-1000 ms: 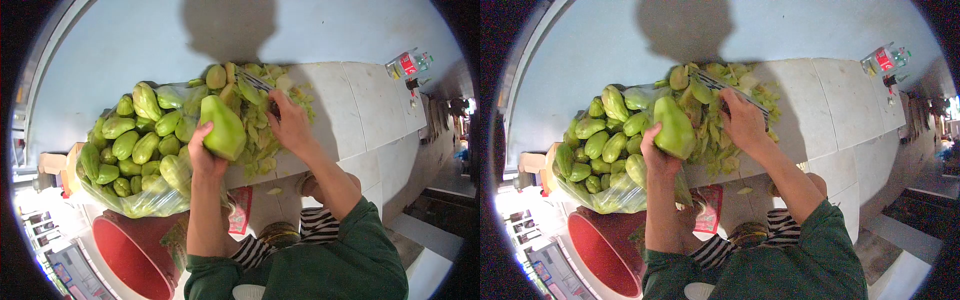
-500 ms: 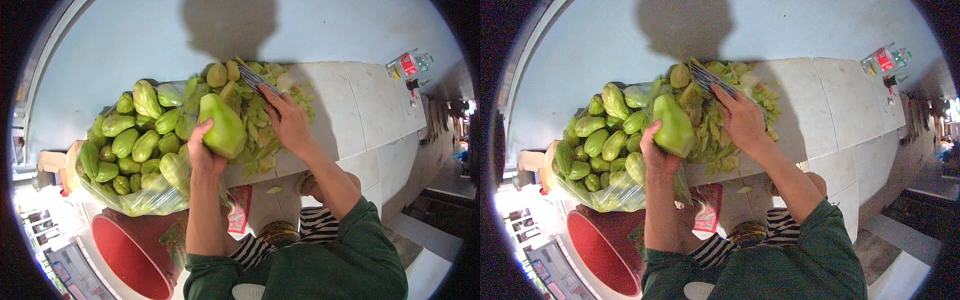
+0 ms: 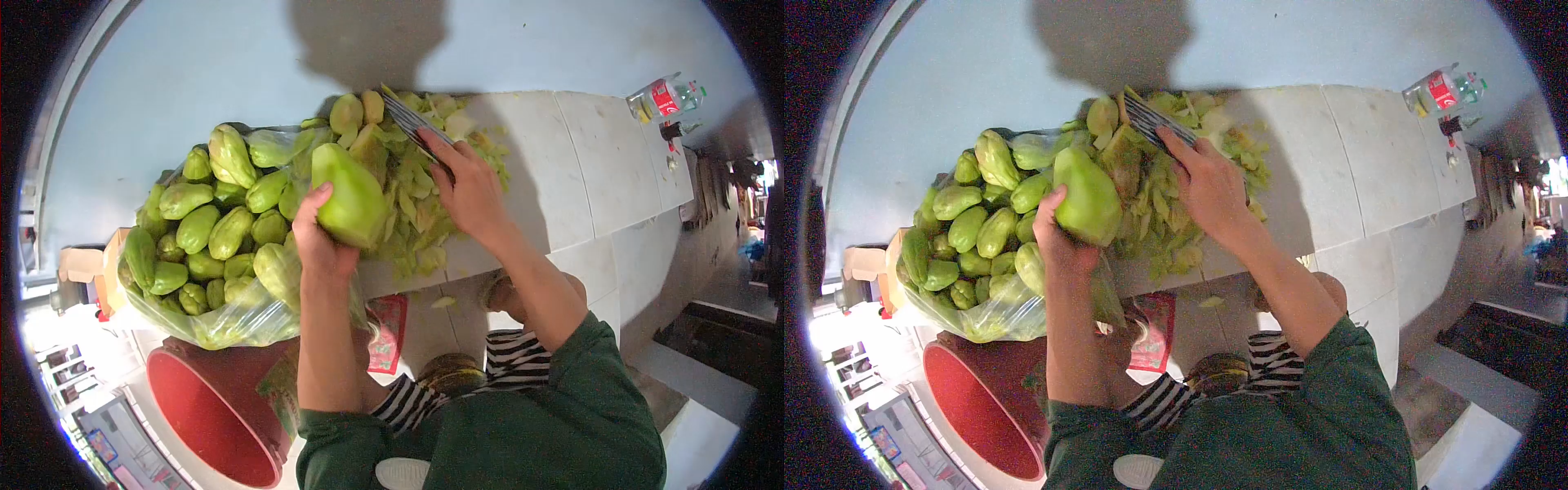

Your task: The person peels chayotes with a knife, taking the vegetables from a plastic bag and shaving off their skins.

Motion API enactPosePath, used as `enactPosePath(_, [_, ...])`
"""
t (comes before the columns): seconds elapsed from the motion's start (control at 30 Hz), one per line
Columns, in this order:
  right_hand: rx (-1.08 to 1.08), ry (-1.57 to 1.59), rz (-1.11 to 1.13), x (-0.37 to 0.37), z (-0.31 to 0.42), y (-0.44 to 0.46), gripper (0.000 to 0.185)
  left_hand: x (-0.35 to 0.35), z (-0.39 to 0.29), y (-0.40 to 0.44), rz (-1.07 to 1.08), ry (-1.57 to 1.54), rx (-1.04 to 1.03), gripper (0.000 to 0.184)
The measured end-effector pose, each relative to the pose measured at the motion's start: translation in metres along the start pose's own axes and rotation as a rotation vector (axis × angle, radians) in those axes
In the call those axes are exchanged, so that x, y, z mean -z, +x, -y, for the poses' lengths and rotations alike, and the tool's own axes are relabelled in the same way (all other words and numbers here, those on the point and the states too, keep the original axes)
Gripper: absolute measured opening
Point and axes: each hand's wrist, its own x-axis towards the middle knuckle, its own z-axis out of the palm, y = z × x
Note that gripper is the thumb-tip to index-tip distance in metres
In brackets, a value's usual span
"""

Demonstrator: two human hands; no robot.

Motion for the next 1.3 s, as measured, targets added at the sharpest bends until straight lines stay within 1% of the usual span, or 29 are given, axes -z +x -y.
enactPosePath(0.07, [-0.029, -0.015, 0.030, 0.000, 0.000, 0.000, 0.053, 0.000, 0.000, 0.000, 0.001, 0.004, 0.000, 0.056])
enactPosePath(0.23, [0.001, -0.014, 0.024, -0.001, -0.001, -0.001, 0.052, -0.002, -0.001, -0.002, -0.023, 0.033, -0.013, 0.056])
enactPosePath(0.43, [-0.022, -0.017, 0.055, -0.003, -0.001, 0.000, 0.051, -0.002, -0.002, -0.002, 0.012, 0.026, 0.017, 0.058])
enactPosePath(0.5, [-0.022, -0.025, 0.071, -0.003, -0.003, 0.000, 0.050, -0.008, -0.003, -0.006, 0.003, -0.007, 0.021, 0.041])
enactPosePath(0.63, [-0.036, -0.034, 0.113, -0.003, -0.004, 0.000, 0.047, -0.005, -0.002, -0.003, 0.011, 0.015, 0.014, 0.046])
enactPosePath(0.7, [-0.026, -0.034, 0.091, -0.004, -0.002, 0.000, 0.049, -0.004, 0.000, -0.001, -0.008, 0.062, -0.027, 0.057])
enactPosePath(0.8, [-0.010, -0.019, 0.066, -0.004, -0.002, -0.001, 0.051, -0.005, -0.002, -0.003, 0.030, 0.020, 0.027, 0.054])
enactPosePath(0.93, [-0.010, -0.020, 0.074, -0.006, -0.004, -0.001, 0.051, -0.007, -0.002, -0.004, 0.032, 0.024, 0.003, 0.050])
enactPosePath(1.0, [-0.009, -0.035, 0.077, -0.004, -0.002, -0.001, 0.050, -0.005, -0.003, -0.003, 0.028, -0.002, 0.025, 0.048])
enactPosePath(1.03, [-0.010, -0.051, 0.081, -0.003, 0.000, -0.001, 0.049, -0.002, -0.002, -0.001, 0.029, -0.002, 0.024, 0.048])
enactPosePath(1.07, [-0.009, -0.051, 0.080, -0.002, 0.001, -0.001, 0.049, 0.002, -0.001, 0.002, 0.042, -0.026, 0.020, 0.053])
enactPosePath(1.1, [0.004, -0.026, 0.083, -0.001, 0.002, -0.001, 0.048, 0.003, -0.002, 0.003, 0.055, -0.050, 0.017, 0.059])
enactPosePath(1.17, [0.020, 0.000, 0.085, -0.002, 0.004, -0.001, 0.046, 0.003, -0.004, 0.003, 0.091, -0.078, 0.018, 0.060])
enactPosePath(1.23, [0.108, 0.030, 0.044, -0.004, 0.005, -0.004, 0.045, 0.001, -0.007, 0.001, 0.129, -0.103, 0.019, 0.060])
enactPosePath(1.27, [0.109, 0.031, 0.042, -0.006, 0.004, -0.006, 0.045, -0.003, -0.007, -0.001, 0.121, -0.147, 0.002, 0.056])
enactPosePath(1.3, [0.210, 0.059, -0.009, -0.008, 0.003, -0.008, 0.046, -0.004, -0.008, -0.001, 0.112, -0.191, -0.014, 0.051])
